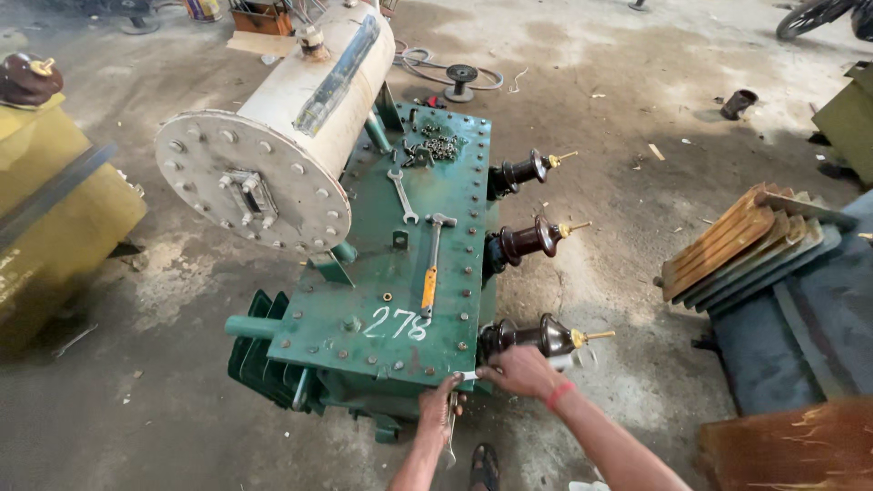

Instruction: The person uses two wrenches to tighten bolts on the top plate of a green electrical transformer. The person repeatedly repositions the wrenches and applies torque to secure the fasteners.

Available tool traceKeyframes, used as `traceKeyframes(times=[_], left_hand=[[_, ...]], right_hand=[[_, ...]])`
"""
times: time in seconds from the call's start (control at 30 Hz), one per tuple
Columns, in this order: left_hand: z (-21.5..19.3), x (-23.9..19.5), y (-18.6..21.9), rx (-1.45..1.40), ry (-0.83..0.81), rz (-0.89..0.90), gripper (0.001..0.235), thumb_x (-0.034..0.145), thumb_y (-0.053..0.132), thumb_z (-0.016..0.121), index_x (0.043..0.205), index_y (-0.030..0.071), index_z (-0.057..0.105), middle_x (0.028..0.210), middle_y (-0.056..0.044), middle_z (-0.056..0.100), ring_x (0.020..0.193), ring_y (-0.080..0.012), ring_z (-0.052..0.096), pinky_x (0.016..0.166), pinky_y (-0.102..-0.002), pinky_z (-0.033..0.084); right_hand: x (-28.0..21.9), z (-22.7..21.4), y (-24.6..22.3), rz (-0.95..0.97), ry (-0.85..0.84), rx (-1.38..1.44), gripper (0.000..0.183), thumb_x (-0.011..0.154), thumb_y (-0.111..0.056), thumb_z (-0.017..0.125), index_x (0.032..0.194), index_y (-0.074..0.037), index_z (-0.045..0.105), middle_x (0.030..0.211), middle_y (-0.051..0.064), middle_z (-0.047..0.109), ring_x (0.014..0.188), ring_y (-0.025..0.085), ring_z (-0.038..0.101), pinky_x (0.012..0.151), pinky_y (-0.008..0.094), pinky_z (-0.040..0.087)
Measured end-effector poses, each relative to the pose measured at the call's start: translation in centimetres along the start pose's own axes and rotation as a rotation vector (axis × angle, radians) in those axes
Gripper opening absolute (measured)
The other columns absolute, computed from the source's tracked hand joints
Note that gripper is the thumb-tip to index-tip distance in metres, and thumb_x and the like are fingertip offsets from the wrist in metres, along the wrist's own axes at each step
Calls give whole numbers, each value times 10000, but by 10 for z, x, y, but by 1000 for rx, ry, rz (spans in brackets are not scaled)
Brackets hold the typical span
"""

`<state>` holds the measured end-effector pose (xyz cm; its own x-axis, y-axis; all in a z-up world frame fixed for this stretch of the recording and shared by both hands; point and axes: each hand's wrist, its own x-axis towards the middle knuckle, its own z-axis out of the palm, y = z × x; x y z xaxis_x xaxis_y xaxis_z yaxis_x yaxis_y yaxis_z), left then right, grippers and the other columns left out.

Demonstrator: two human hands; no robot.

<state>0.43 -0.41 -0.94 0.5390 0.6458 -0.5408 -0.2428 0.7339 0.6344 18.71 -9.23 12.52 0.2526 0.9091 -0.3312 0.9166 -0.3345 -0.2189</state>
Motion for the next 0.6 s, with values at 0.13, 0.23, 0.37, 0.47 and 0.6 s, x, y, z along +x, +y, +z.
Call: traceKeyframes(times=[0.13, 0.23, 0.37, 0.47, 0.6], left_hand=[[13, 6, -7, 27, 77, 68, 301, 718, 172, 891, 864, -32, 726, 663, -68, 657, 469, -176, 590, 363, -293, 379], [12, 2, -7, 13, 60, 96, 271, 721, 151, 882, 870, -23, 735, 668, -65, 664, 466, -170, 582, 363, -284, 369], [9, -5, -1, 4, 26, 94, 262, 773, 175, 861, 870, -39, 744, 690, -76, 683, 493, -159, 598, 389, -283, 416], [7, -6, 0, 24, 21, 22, 229, 773, 158, 849, 872, -19, 744, 706, -66, 698, 514, -156, 615, 398, -281, 408], [4, 4, -1, 3, 55, 19, 251, 772, 176, 845, 848, -40, 743, 680, -95, 678, 504, -202, 619, 403, -312, 412]], right_hand=[[21, -43, 18, -204, 154, -4, 569, 905, -625, 611, 905, -69, 735, 799, 212, 720, 793, 436, 686, 689, 547, 515], [-9, 9, -19, 177, 149, 233, 513, 889, -633, 590, 964, -158, 768, 831, 159, 746, 805, 369, 740, 736, 489, 563], [-61, 78, -61, 503, 433, 468, 413, 969, -484, 522, 974, -129, 732, 786, 192, 730, 785, 444, 686, 682, 556, 537], [-66, 60, -53, 371, 376, 380, 436, 965, -510, 521, 936, -120, 713, 712, 197, 713, 743, 422, 701, 689, 539, 548], [-6, -28, -14, -118, 146, 7, 586, 916, -667, 578, 825, -115, 753, 682, 186, 675, 680, 415, 675, 599, 524, 514]])
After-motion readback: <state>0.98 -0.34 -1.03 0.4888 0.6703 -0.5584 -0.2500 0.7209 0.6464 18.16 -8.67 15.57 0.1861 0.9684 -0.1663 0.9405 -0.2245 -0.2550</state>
